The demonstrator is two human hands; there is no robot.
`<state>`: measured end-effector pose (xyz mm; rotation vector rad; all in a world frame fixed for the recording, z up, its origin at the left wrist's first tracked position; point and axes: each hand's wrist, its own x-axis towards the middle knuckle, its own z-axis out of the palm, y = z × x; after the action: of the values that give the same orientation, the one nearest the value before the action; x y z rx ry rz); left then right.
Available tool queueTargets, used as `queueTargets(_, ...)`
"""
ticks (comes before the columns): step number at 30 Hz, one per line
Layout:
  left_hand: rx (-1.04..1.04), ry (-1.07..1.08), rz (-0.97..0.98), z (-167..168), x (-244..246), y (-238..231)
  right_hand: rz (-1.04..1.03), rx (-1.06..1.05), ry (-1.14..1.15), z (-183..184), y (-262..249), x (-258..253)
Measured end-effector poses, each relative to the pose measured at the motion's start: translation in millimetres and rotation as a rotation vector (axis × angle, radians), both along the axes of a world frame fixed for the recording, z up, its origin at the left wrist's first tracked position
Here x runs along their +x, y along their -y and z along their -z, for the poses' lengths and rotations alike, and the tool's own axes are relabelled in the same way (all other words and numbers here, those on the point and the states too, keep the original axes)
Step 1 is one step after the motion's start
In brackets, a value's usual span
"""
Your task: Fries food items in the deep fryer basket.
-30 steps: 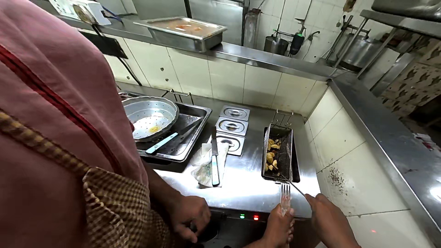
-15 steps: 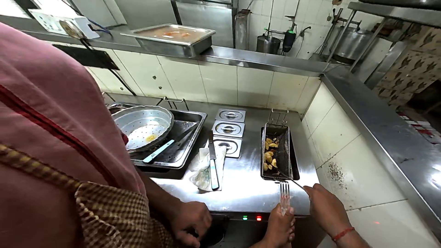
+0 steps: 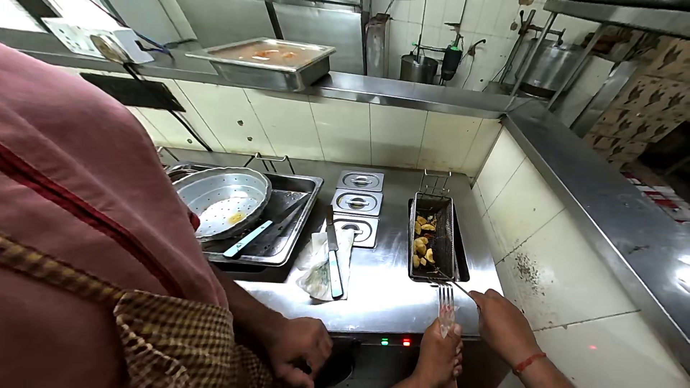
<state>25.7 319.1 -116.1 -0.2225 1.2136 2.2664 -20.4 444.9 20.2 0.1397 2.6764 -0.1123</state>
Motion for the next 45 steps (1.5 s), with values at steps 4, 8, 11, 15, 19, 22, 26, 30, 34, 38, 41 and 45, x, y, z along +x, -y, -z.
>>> queueTargets(4, -0.003, -0.008, 0.002, 0, 0, 1, -0.010, 0.005, 0.001, 10, -4, -8)
queueTargets(8, 0.002, 0.005, 0.005, 1, -1, 3, -0.043, -0.110, -0.056, 30, -24, -10)
queueTargets(11, 0.025, 0.017, 0.007, 1, -1, 4, 0.029, -0.373, -0.106, 50, -46, -6)
queueTargets(15, 0.041, 0.012, 0.009, 1, 0, 4, 0.200, -0.603, -0.095, 60, -58, -5)
queueTargets(19, 0.037, 0.024, 0.001, 0, -1, 5, 0.059, -0.394, -0.083, 49, -53, -8)
queueTargets(22, 0.034, 0.023, 0.009, 1, -2, 6, -0.111, -0.072, -0.115, 44, -37, -9)
queueTargets(26, 0.036, 0.019, 0.024, 2, -4, 7, -0.048, -0.251, -0.122, 50, -45, -17)
queueTargets(30, 0.042, 0.022, 0.030, 1, -4, 7, 0.459, -0.867, -0.030, 70, -54, -10)
queueTargets(34, 0.036, 0.013, 0.035, 5, -3, 8, 0.593, -1.023, -0.046, 75, -45, -4)
queueTargets(38, 0.030, 0.003, 0.036, 7, -5, 9, -0.008, -0.353, -0.153, 65, -46, -8)
queueTargets(41, 0.029, 0.013, 0.028, 5, -4, 10, -0.210, -0.041, -0.190, 61, -45, -7)
queueTargets(45, 0.032, 0.007, 0.035, 5, -4, 11, 0.048, -0.332, -0.117, 64, -42, -7)
